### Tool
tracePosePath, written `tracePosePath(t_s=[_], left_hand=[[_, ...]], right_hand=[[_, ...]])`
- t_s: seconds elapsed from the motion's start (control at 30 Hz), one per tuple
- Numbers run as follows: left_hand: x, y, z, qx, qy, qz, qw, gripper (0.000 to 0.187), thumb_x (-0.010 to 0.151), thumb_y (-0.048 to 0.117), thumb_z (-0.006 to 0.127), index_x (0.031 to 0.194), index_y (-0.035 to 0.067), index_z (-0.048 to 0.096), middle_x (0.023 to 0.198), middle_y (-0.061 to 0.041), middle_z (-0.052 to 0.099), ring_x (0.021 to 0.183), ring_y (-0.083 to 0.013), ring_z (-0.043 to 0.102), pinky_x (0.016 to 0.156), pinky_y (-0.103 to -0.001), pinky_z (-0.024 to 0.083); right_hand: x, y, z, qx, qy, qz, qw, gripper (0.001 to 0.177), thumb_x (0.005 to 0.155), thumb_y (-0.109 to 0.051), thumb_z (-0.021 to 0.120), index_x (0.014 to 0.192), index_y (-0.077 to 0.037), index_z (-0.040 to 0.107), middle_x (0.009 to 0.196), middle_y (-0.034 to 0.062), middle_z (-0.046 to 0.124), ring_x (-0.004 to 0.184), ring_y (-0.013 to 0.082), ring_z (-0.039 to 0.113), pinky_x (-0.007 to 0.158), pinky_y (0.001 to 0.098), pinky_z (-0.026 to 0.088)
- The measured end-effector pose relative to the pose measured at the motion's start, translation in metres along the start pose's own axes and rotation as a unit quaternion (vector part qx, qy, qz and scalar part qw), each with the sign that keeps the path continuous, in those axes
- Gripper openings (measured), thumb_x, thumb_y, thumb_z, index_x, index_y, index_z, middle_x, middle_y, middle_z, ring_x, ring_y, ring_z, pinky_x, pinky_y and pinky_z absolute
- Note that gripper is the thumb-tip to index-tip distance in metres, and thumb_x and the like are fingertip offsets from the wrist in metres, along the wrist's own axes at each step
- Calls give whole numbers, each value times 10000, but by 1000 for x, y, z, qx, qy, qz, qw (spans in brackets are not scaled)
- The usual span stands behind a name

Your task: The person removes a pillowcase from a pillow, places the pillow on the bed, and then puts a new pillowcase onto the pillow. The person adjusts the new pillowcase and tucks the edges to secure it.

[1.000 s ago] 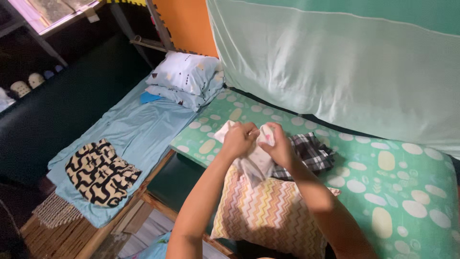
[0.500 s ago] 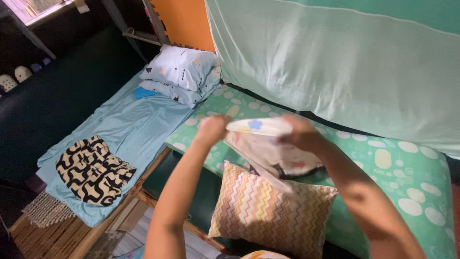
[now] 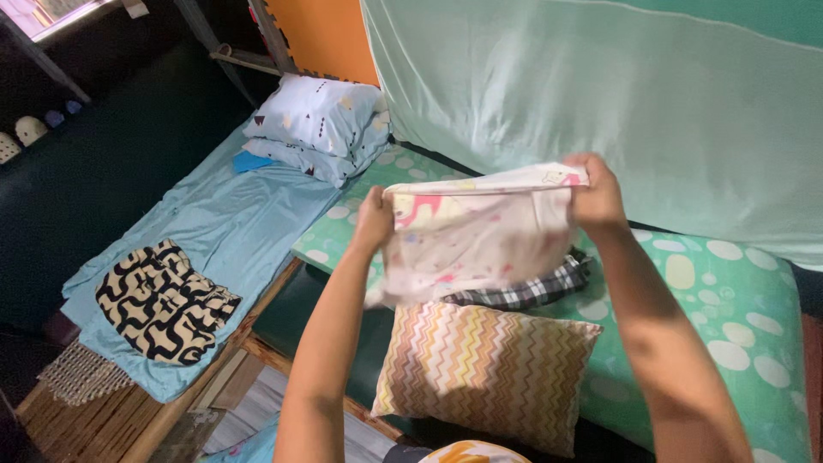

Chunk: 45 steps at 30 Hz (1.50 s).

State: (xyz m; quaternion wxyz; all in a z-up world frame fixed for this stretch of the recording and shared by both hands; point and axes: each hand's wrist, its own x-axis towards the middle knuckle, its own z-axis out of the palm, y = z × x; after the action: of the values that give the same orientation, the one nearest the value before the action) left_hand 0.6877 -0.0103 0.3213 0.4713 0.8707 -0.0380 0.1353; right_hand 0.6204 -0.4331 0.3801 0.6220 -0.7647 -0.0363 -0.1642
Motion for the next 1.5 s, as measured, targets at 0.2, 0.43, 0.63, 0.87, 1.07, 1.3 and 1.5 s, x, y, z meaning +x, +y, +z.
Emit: tracePosePath(t_s=[0.2,0.43,0.63,0.87,1.07,1.3,1.5], left_hand=[[-22,90,28,-468,-165,-160,854,289,1094,170,450,1273,-6,593,974,-147,648,743,-220,624,619,-368,534],[-54,170,26,-656,-279,-139,687,222,1121,130,475,1264,-39,486,1072,-248,686,885,-350,746,810,-472,649],[-30,136,5,-696,-201,20,690,611,1098,200,649,1520,-135,361,1393,-295,572,1274,-391,618,1137,-571,516],[-135,11,57,17,-145,69,987,1287,651,165,907,1618,49,66,1589,-376,184,1445,-498,323,1102,-445,408],[-142,-81,74,-17,-185,-208,960,741,908,90,615,1585,229,349,957,-244,654,839,-340,628,720,-406,476],[-142,-37,-1,-124,-182,171,960,486,908,-15,653,1325,222,581,1088,-105,546,919,-297,559,802,-413,466],[-152,57,-30,270,-219,77,935,631,771,2,660,1333,262,538,1561,-161,359,946,-414,697,815,-494,556]], right_hand=[[-71,50,94,-243,-71,-300,920,1159,698,-311,895,1558,73,219,1595,330,276,1493,466,283,1204,545,275],[-132,88,166,-97,-69,-27,993,1083,561,-316,935,1454,-9,405,1445,216,499,1350,364,500,1096,451,416],[-126,124,170,-167,25,138,976,417,850,-273,792,1181,-39,697,1100,213,725,1009,378,704,874,468,546],[-112,74,114,-138,-82,-74,984,232,860,-251,773,954,-47,718,823,191,710,780,369,706,693,431,537],[-114,71,83,-264,-58,-75,960,230,756,-144,753,977,-95,716,892,149,711,805,348,709,710,441,551],[-119,163,7,-433,48,-50,899,265,774,-82,718,1034,-134,727,1081,124,703,990,365,697,847,467,563],[-106,206,-14,-156,8,224,962,331,881,-261,636,1172,-107,678,1131,210,693,914,359,711,792,486,582]])
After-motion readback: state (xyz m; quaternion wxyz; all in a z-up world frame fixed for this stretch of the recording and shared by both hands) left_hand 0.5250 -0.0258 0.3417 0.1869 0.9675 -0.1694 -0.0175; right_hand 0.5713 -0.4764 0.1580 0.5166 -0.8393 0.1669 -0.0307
